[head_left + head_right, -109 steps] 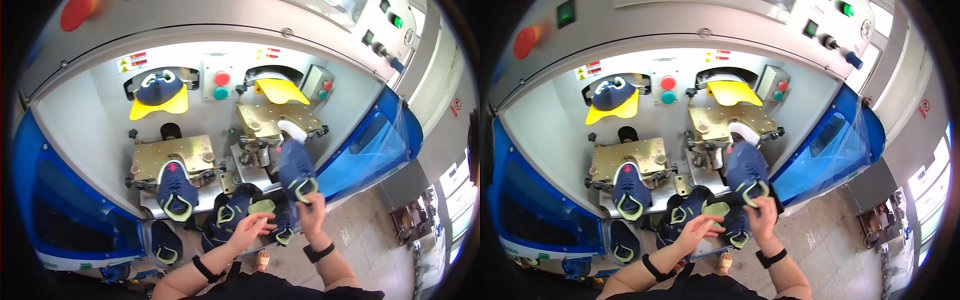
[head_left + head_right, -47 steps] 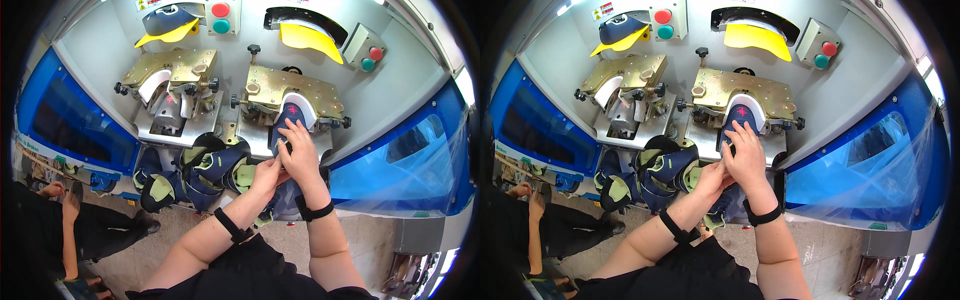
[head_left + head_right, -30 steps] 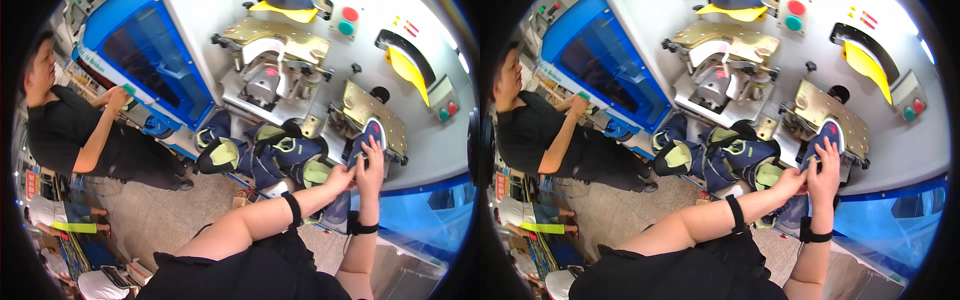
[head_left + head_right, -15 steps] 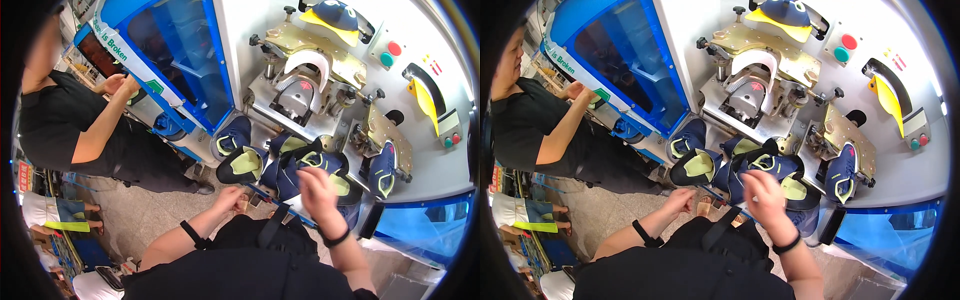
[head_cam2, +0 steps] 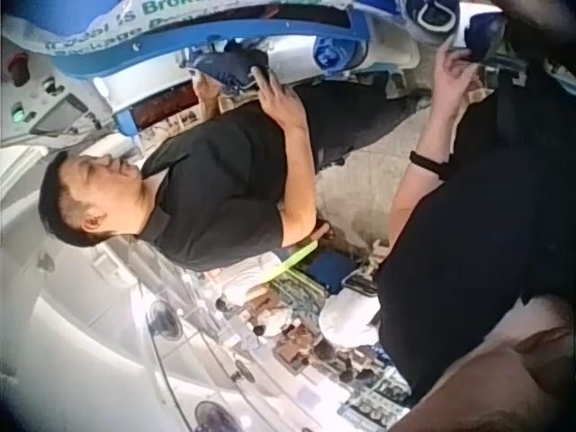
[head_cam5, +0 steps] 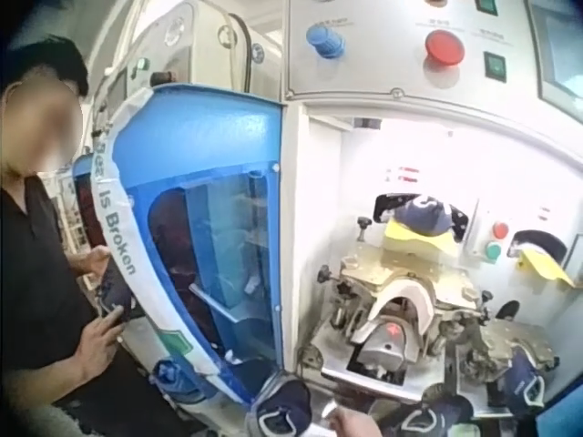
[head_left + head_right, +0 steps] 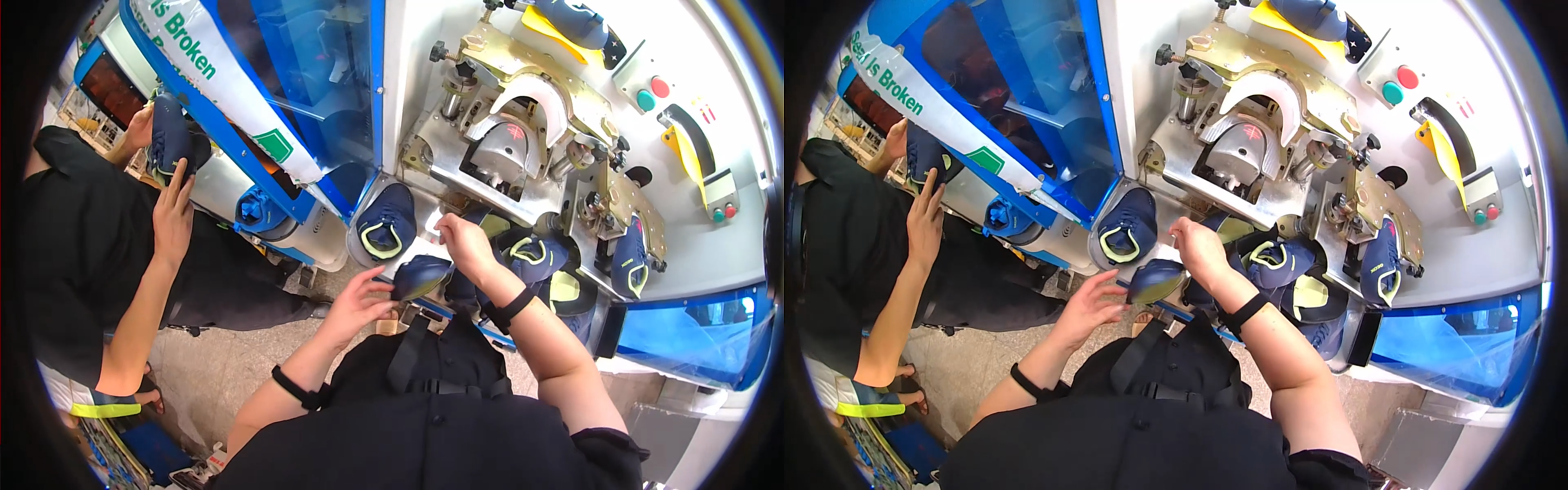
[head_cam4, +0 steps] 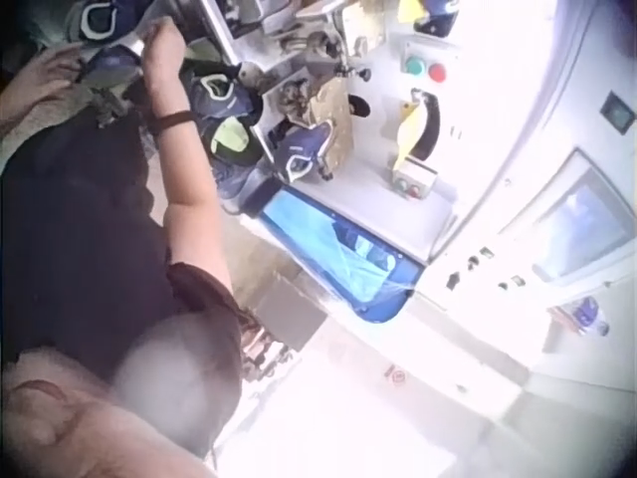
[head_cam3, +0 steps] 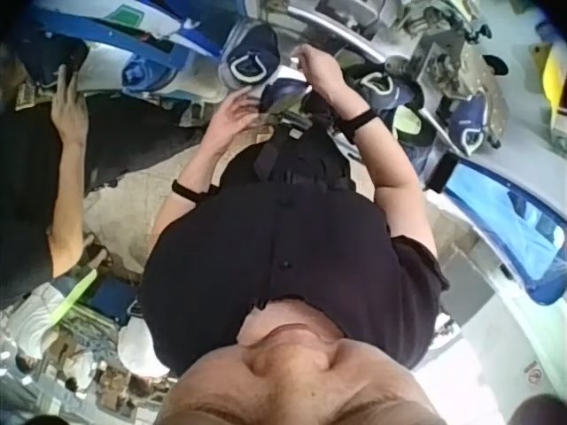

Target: The recorder is seen operating a shoe lasting or heel seat lasting machine, placing shoes into the machine and pressing buttons to activate the mechanism.

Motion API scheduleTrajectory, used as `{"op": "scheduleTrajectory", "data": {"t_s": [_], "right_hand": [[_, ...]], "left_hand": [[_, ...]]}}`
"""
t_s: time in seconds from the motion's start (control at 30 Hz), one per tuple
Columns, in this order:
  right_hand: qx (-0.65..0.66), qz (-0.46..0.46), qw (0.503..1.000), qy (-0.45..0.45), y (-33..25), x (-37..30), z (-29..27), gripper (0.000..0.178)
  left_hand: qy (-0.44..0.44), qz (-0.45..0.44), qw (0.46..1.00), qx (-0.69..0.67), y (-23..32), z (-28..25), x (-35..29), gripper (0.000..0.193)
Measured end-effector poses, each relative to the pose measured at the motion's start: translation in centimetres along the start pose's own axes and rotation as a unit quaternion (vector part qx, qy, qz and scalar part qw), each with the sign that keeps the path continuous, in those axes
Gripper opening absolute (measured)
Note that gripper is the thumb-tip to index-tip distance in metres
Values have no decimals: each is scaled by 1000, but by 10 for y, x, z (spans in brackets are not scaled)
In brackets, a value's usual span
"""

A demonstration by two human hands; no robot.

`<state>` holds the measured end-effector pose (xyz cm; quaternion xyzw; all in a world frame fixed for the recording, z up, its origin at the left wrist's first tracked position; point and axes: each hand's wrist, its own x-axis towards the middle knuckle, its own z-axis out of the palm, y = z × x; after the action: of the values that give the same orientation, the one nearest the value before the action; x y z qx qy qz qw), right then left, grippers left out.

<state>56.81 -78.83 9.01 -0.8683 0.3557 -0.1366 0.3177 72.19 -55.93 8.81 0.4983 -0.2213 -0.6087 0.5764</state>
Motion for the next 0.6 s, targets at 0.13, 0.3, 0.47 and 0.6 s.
{"op": "scheduleTrajectory", "data": {"t_s": [0.13,0.3,0.47,0.6], "right_hand": [[-32,18,998,-43,-23,-28,9,24],[224,125,967,3,-6,-45,-2,43],[252,-11,959,-128,-25,-74,-41,76],[215,124,968,24,-14,-78,-18,35]], "left_hand": [[-46,81,975,200,-28,-6,42,71],[-33,127,933,334,-36,-11,56,62],[113,219,877,413,-3,8,59,17],[34,200,952,227,25,33,62,16]]}}
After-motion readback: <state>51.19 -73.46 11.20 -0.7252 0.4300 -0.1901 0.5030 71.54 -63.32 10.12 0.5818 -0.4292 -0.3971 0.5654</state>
